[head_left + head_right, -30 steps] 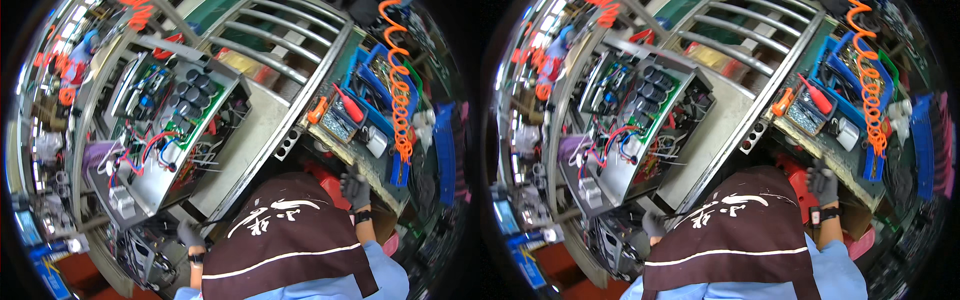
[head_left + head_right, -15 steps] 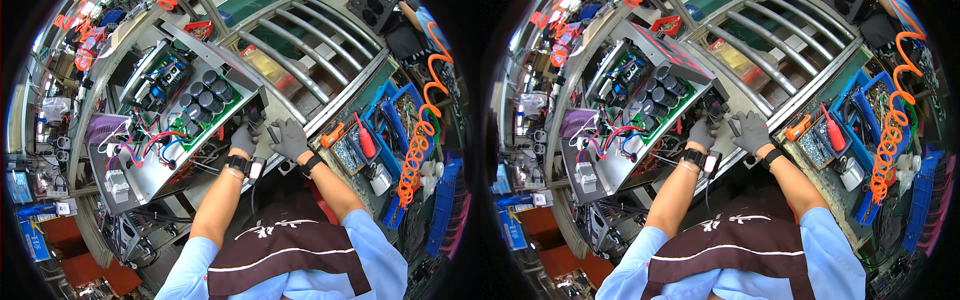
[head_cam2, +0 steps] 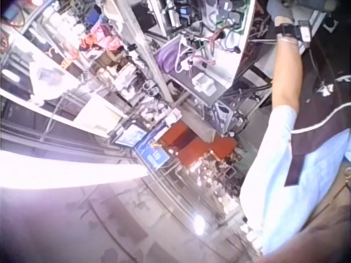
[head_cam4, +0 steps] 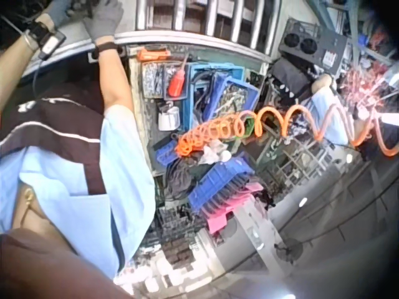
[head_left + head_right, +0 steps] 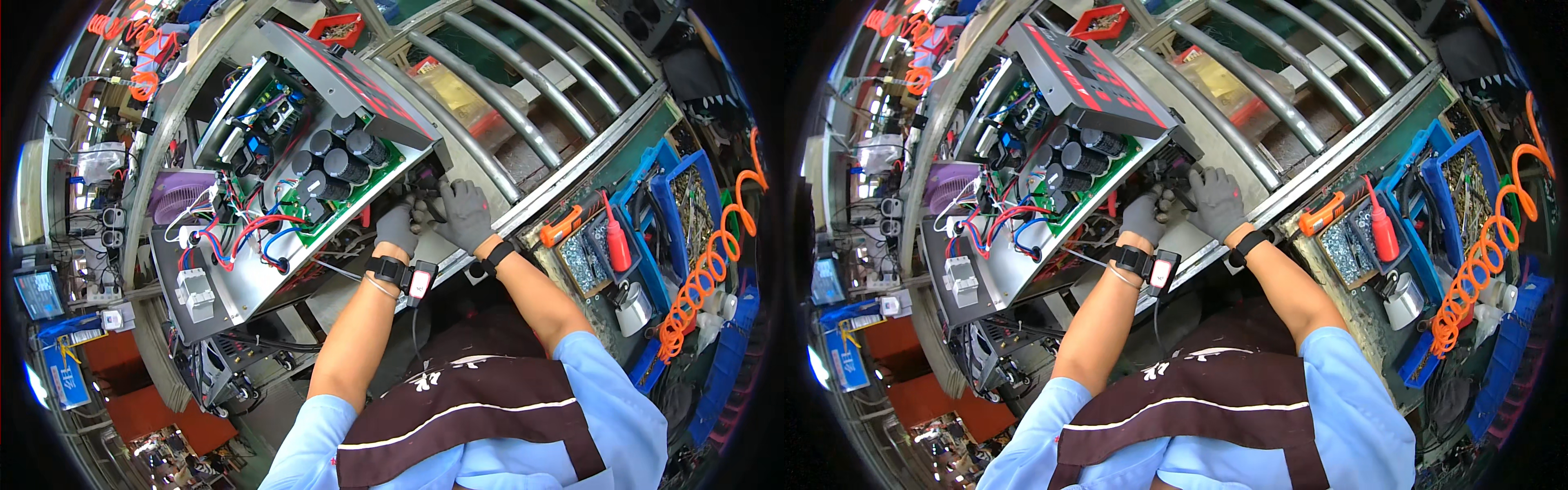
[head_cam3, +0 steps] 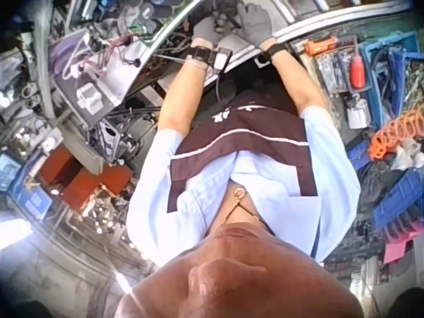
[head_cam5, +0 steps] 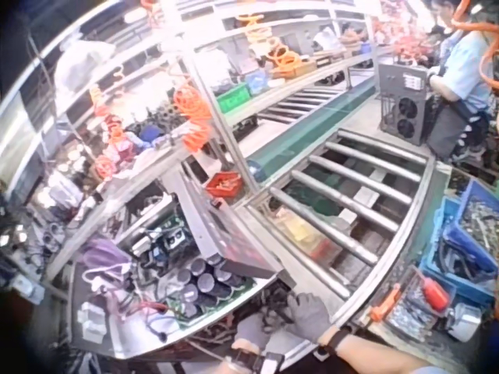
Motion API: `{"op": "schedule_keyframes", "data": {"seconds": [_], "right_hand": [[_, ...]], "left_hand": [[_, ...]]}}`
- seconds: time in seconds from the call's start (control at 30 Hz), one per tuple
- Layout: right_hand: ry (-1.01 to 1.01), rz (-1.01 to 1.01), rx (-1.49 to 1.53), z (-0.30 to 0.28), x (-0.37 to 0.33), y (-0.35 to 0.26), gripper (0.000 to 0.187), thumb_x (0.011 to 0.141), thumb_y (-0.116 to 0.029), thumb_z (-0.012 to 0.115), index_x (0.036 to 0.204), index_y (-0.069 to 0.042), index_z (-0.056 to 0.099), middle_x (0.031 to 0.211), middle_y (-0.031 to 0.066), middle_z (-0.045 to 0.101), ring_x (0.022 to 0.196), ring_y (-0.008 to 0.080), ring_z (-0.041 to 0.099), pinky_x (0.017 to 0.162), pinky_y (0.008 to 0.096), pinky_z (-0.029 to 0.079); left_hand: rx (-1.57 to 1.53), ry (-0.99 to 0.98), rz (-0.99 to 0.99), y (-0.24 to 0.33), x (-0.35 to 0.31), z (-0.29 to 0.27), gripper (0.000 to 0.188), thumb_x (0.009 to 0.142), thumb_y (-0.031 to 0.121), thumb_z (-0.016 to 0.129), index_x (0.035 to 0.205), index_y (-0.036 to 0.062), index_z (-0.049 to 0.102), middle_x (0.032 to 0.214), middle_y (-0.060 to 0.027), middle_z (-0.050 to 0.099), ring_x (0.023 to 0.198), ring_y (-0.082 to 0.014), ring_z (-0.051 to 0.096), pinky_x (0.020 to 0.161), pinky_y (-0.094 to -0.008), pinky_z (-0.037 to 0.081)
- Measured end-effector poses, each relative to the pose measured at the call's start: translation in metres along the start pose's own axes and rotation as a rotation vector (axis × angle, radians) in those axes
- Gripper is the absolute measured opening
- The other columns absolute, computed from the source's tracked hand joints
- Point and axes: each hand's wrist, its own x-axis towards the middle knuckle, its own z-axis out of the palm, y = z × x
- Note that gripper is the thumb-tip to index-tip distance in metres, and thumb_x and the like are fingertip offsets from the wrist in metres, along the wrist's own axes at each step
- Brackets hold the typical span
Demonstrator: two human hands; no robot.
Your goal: Assembling internal components and wiring for an industrial power electronics unit on a factory assembly line.
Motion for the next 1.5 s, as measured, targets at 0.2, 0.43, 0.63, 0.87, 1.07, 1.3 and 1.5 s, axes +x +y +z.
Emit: {"op": "schedule_keyframes", "data": {"seconds": [0.2, 0.43, 0.63, 0.87, 1.07, 1.3, 1.5], "right_hand": [[-0.065, 0.031, -0.038, 0.013, 0.011, -0.003, 0.056, 0.063, -0.018, 0.069, 0.113, -0.006, 0.049, 0.098, 0.0146, 0.052, 0.093, 0.0299, 0.052, 0.075, 0.0391, 0.043], [-0.063, 0.148, 0.312, 0.021, 0.002, -0.003, 0.048, 0.068, -0.012, 0.059, 0.113, -0.006, 0.045, 0.100, 0.0169, 0.053, 0.089, 0.0346, 0.057, 0.078, 0.0448, 0.046], [-0.028, 0.248, 0.111, 0.022, -0.001, -0.020, 0.051, 0.065, -0.018, 0.066, 0.111, -0.007, 0.047, 0.097, 0.0153, 0.052, 0.091, 0.0334, 0.054, 0.077, 0.0432, 0.045], [0.072, 0.270, 0.020, 0.031, -0.008, -0.032, 0.058, 0.062, -0.026, 0.074, 0.109, -0.005, 0.047, 0.096, 0.0173, 0.050, 0.092, 0.0349, 0.051, 0.078, 0.0412, 0.044], [0.031, 0.381, 0.197, 0.048, -0.008, -0.031, 0.066, 0.064, -0.040, 0.075, 0.111, -0.005, 0.045, 0.105, 0.0169, 0.051, 0.098, 0.0335, 0.052, 0.082, 0.0409, 0.044], [0.100, 0.365, 0.272, 0.056, -0.006, -0.030, 0.065, 0.063, -0.037, 0.075, 0.111, -0.007, 0.045, 0.104, 0.0170, 0.052, 0.099, 0.0351, 0.051, 0.084, 0.0412, 0.043], [0.131, 0.343, 0.381, 0.071, -0.006, -0.029, 0.056, 0.065, -0.026, 0.071, 0.110, -0.006, 0.045, 0.100, 0.0167, 0.051, 0.093, 0.0340, 0.052, 0.078, 0.0418, 0.045]], "left_hand": [[-0.056, -0.055, -0.011, -0.001, 0.009, -0.011, 0.012, 0.090, 0.020, 0.056, 0.091, 0.0087, 0.059, 0.069, -0.0013, 0.057, 0.047, -0.0075, 0.044, 0.039, -0.0210, 0.030], [0.313, -0.043, 0.053, 0.001, 0.002, -0.015, 0.017, 0.091, 0.022, 0.051, 0.087, 0.0077, 0.061, 0.067, -0.0015, 0.057, 0.049, -0.0087, 0.043, 0.042, -0.0220, 0.031], [0.473, -0.142, 0.101, 0.008, 0.003, -0.027, 0.029, 0.090, 0.030, 0.052, 0.072, 0.0075, 0.060, 0.061, -0.0006, 0.052, 0.048, -0.0106, 0.041, 0.045, -0.0239, 0.031], [0.213, -0.208, 0.072, 0.000, 0.004, -0.024, 0.017, 0.090, 0.023, 0.052, 0.083, 0.0076, 0.058, 0.067, -0.0002, 0.054, 0.049, -0.0097, 0.043, 0.045, -0.0227, 0.031], [0.019, -0.271, -0.030, -0.013, 0.019, -0.030, 0.011, 0.093, 0.014, 0.046, 0.094, 0.0055, 0.053, 0.073, -0.0045, 0.054, 0.057, -0.0129, 0.047, 0.048, -0.0244, 0.035], [0.097, -0.314, 0.002, -0.011, 0.017, -0.033, 0.014, 0.092, 0.012, 0.041, 0.098, 0.0055, 0.052, 0.072, -0.0036, 0.053, 0.058, -0.0131, 0.047, 0.051, -0.0246, 0.036], [-0.025, -0.340, -0.050, -0.009, 0.011, -0.024, 0.013, 0.092, 0.011, 0.042, 0.098, 0.0067, 0.053, 0.072, -0.0021, 0.053, 0.057, -0.0124, 0.046, 0.050, -0.0243, 0.034]]}}
